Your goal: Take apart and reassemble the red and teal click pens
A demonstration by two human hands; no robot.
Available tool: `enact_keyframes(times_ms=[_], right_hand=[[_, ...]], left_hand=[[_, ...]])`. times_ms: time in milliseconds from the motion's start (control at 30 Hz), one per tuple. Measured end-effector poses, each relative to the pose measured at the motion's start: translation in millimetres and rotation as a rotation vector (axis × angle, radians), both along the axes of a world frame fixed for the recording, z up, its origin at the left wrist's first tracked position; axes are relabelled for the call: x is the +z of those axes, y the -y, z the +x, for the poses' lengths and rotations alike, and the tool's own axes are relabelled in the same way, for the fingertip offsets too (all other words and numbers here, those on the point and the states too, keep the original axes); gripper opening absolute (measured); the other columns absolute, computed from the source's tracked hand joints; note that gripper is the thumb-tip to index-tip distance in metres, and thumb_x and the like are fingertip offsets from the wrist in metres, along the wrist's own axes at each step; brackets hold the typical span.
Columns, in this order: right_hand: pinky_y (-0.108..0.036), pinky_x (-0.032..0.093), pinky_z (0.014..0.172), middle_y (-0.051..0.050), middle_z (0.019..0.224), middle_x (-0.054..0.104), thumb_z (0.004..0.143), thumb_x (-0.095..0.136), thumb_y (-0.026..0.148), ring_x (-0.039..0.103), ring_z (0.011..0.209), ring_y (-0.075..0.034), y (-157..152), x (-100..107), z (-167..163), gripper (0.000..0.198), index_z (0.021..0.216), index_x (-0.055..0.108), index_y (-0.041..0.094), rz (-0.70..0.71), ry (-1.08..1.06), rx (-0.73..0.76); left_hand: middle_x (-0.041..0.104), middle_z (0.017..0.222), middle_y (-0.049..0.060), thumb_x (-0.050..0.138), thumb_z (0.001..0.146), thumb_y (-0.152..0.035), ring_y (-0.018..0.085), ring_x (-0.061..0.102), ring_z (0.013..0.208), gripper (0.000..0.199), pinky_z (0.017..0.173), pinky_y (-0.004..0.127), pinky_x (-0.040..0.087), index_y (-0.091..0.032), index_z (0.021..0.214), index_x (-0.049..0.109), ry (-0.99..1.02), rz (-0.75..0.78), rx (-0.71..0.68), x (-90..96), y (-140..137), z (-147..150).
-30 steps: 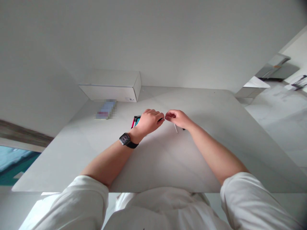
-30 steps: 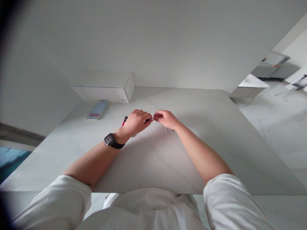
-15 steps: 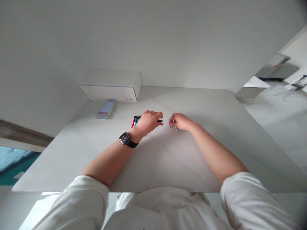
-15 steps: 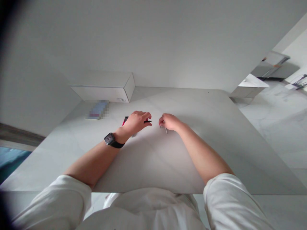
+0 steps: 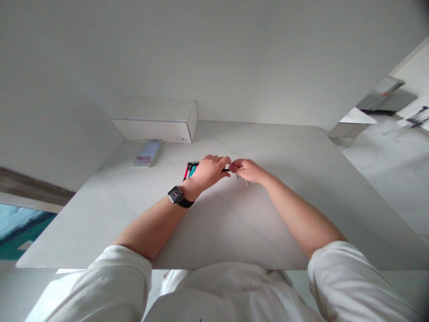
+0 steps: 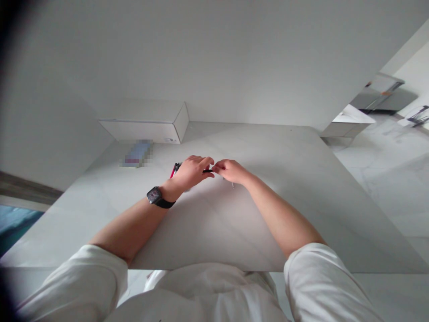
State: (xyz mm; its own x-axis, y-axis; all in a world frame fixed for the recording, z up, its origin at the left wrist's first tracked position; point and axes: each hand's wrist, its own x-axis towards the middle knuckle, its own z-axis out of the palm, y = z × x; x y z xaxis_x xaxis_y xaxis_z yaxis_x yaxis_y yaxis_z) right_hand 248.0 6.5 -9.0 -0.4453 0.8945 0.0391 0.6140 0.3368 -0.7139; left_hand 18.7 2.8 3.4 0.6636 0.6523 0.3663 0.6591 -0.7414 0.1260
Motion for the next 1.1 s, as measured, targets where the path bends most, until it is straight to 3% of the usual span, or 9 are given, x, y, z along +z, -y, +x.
enact_keyframes(times_ms=[133, 267, 500, 767, 1100], right_hand=[[-0.029, 0.044, 0.072, 0.000, 0.083, 0.073, 0.094, 0.063, 0.042, 0.063, 0.078, -0.017, 0.6, -3.4, -2.9, 0.024, 0.088, 0.075, 0.022, -0.068, -0.082, 0.025], [-0.030, 0.047, 0.079, -0.002, 0.090, 0.076, 0.093, 0.064, 0.037, 0.066, 0.083, -0.018, -6.6, -0.6, 9.7, 0.019, 0.093, 0.078, 0.025, -0.050, -0.116, -0.025], [-0.031, 0.050, 0.081, -0.003, 0.090, 0.076, 0.095, 0.064, 0.043, 0.066, 0.083, -0.019, -16.7, -2.3, 26.8, 0.024, 0.094, 0.079, 0.024, -0.093, -0.143, -0.050], [-0.032, 0.050, 0.082, -0.004, 0.089, 0.075, 0.101, 0.054, 0.052, 0.067, 0.083, -0.019, -11.8, 0.8, 23.1, 0.039, 0.091, 0.077, 0.022, -0.101, -0.118, -0.044], [-0.030, 0.048, 0.078, -0.002, 0.093, 0.073, 0.093, 0.066, 0.048, 0.064, 0.084, -0.018, -10.3, 1.5, 18.5, 0.026, 0.101, 0.072, 0.023, -0.060, -0.127, -0.066]], left_hand=[[0.075, 0.101, 0.005, 0.082, 0.091, -0.044, 0.026, 0.070, 0.095, 0.045, 0.089, 0.038, 0.045, -0.024, 0.124, 0.059, 0.002, 0.022, -0.023, 4.9, 2.8, 0.6], [0.074, 0.115, 0.008, 0.081, 0.091, -0.043, 0.027, 0.068, 0.103, 0.050, 0.091, 0.039, 0.045, -0.025, 0.132, 0.058, 0.001, 0.059, -0.024, 8.1, -1.2, -4.6], [0.072, 0.111, 0.009, 0.063, 0.104, -0.034, 0.026, 0.066, 0.102, 0.016, 0.090, 0.040, 0.044, -0.024, 0.115, 0.068, -0.019, 0.109, 0.012, 8.5, -6.2, -11.1], [0.072, 0.102, 0.010, 0.048, 0.109, -0.034, 0.025, 0.064, 0.096, 0.025, 0.088, 0.040, 0.042, -0.023, 0.108, 0.071, -0.009, 0.062, 0.036, 10.2, -1.7, -4.9], [0.071, 0.100, 0.010, 0.047, 0.110, -0.036, 0.025, 0.065, 0.095, 0.030, 0.087, 0.040, 0.043, -0.023, 0.106, 0.073, -0.029, 0.039, 0.093, 4.0, -2.1, -2.6]])
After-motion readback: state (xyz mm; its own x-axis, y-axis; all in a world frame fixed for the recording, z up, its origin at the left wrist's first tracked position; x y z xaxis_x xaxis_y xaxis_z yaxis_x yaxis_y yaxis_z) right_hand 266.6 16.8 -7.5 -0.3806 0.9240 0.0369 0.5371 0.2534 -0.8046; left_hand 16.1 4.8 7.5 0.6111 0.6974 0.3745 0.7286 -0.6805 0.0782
